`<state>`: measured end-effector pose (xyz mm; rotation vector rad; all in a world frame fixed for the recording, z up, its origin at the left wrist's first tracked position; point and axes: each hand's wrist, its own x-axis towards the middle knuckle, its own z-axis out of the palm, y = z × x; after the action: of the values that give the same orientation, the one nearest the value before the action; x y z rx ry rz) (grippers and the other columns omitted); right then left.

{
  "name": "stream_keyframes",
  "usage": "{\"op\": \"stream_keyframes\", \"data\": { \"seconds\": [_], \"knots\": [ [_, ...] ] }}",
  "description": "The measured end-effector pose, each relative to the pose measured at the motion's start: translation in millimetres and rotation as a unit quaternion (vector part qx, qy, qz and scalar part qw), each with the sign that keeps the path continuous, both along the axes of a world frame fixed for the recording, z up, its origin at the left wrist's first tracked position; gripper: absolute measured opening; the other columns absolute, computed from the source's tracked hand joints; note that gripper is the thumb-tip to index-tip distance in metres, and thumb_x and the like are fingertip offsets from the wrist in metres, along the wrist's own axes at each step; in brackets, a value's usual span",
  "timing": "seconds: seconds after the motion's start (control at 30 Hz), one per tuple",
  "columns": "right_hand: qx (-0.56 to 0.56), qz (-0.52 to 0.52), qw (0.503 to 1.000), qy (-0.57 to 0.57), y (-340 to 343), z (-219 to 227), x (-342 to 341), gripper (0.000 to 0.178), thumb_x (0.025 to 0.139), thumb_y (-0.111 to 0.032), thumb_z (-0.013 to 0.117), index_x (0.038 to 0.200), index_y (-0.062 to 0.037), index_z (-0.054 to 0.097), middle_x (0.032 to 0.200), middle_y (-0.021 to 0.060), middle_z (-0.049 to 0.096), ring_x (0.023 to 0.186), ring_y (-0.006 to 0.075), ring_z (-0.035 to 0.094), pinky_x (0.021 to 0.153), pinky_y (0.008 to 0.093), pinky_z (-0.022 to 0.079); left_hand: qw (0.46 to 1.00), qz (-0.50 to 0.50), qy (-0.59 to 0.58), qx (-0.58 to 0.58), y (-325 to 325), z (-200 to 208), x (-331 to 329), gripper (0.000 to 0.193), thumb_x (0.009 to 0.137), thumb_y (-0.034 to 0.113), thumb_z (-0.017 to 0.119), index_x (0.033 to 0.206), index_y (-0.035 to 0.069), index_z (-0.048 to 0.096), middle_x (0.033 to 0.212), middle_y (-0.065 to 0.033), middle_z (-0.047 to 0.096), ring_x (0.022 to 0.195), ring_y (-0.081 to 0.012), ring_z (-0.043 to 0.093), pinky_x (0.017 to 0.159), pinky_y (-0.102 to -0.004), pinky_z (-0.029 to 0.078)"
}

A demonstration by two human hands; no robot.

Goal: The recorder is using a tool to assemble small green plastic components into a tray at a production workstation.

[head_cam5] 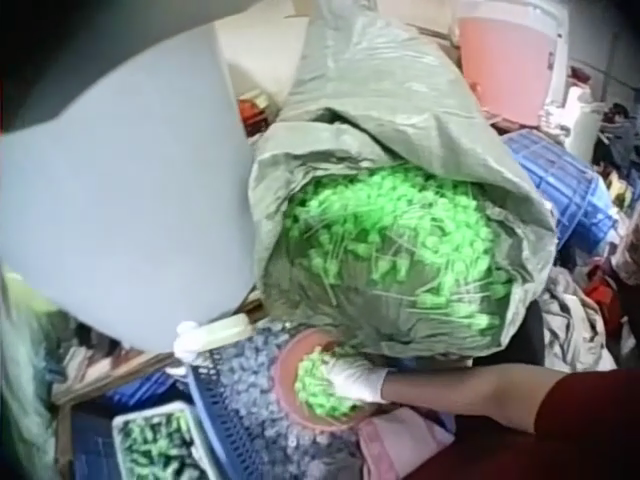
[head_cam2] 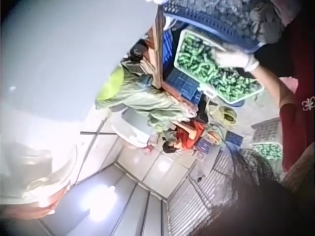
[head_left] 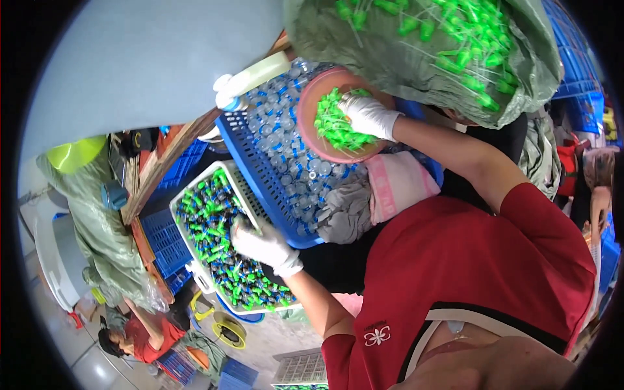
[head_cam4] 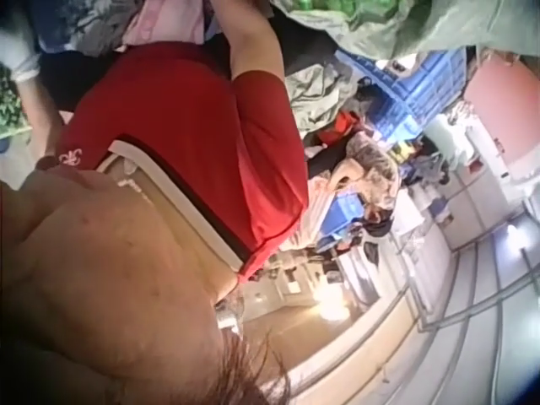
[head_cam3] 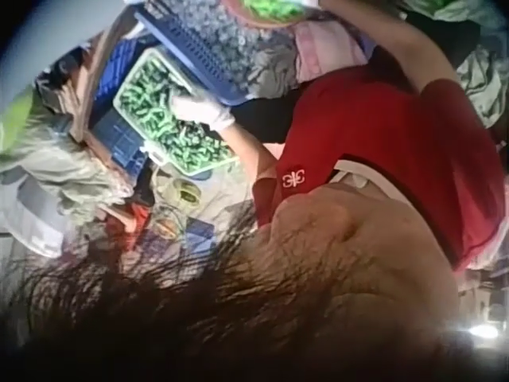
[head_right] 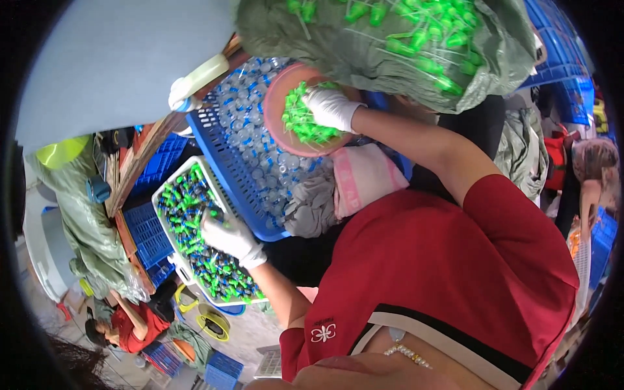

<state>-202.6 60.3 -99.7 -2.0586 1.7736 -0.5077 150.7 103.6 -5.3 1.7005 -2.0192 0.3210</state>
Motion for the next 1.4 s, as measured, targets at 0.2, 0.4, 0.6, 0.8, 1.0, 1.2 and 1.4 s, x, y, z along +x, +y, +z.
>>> {"op": "stream_keyframes", "data": {
  "seconds": [0.2,0.4,0.6,0.8,1.0,1.2,1.4],
  "knots": [
    [0.109,-0.026,0.984,0.139,-22,-37,9,0.026,0.092,-0.015,0.051,0.111,-0.0012,0.06,0.101,0.0192,0.065,0.095,0.0336,0.064,0.087,0.0439,0.049,0.975,-0.174,0.076,0.117,-45,-76,-66,0.034,0.079,0.006,0.068,0.113,0.005,0.062,0.101,-0.0152,0.064,0.093,-0.0372,0.06,0.079,-0.045,0.048],
    [-0.005,-0.012,0.998,0.053,0,-3,2,0.029,0.085,-0.013,0.06,0.112,-0.0014,0.058,0.109,0.0176,0.062,0.103,0.0368,0.059,0.093,0.0445,0.046,0.95,-0.11,-0.161,0.245,-63,-158,-73,0.039,0.077,0.003,0.067,0.115,0.01,0.06,0.108,-0.0133,0.062,0.097,-0.0349,0.06,0.081,-0.0443,0.05],
    [-0.003,-0.022,1.0,-0.013,11,86,8,0.031,0.079,-0.008,0.064,0.11,-0.0025,0.059,0.11,0.0179,0.061,0.103,0.0393,0.058,0.093,0.0462,0.045,0.804,-0.165,0.482,0.305,-72,-103,-74,0.041,0.077,-0.001,0.07,0.113,0.011,0.056,0.102,-0.0049,0.059,0.095,-0.0216,0.059,0.081,-0.0358,0.05],
    [-0.113,0.071,0.99,-0.049,8,103,40,0.025,0.082,-0.006,0.059,0.107,-0.0022,0.058,0.099,0.0189,0.062,0.094,0.0396,0.061,0.082,0.045,0.049,0.506,-0.229,0.798,0.235,-69,12,-129,0.035,0.086,0.003,0.07,0.115,0.011,0.054,0.107,0.0003,0.057,0.098,-0.0131,0.055,0.083,-0.0297,0.048],
    [-0.239,0.034,0.955,-0.171,-10,144,47,0.023,0.082,-0.003,0.061,0.104,-0.0018,0.058,0.097,0.0182,0.061,0.09,0.0397,0.061,0.078,0.0434,0.05,0.646,-0.24,0.685,0.237,-70,6,-138,0.036,0.087,0.0,0.068,0.118,0.006,0.052,0.109,-0.0042,0.058,0.098,-0.0146,0.057,0.086,-0.0282,0.048],
    [-0.248,-0.021,0.957,-0.149,-6,179,27,0.023,0.084,-0.003,0.065,0.106,-0.0024,0.06,0.093,0.0169,0.063,0.087,0.0379,0.063,0.077,0.0414,0.051,0.501,-0.238,0.79,0.262,-92,-1,-136,0.036,0.088,0.0,0.067,0.121,0.003,0.051,0.114,-0.0083,0.059,0.101,-0.0167,0.059,0.086,-0.0301,0.05],
    [-0.288,-0.02,0.94,-0.18,3,214,23,0.028,0.083,-0.003,0.069,0.11,-0.0031,0.062,0.09,0.0153,0.064,0.08,0.035,0.064,0.069,0.038,0.052,0.381,-0.279,0.85,0.234,-106,10,-147,0.037,0.091,0.0,0.063,0.125,0.002,0.051,0.118,-0.0109,0.059,0.103,-0.0182,0.06,0.088,-0.0324,0.052]
  ]
}}
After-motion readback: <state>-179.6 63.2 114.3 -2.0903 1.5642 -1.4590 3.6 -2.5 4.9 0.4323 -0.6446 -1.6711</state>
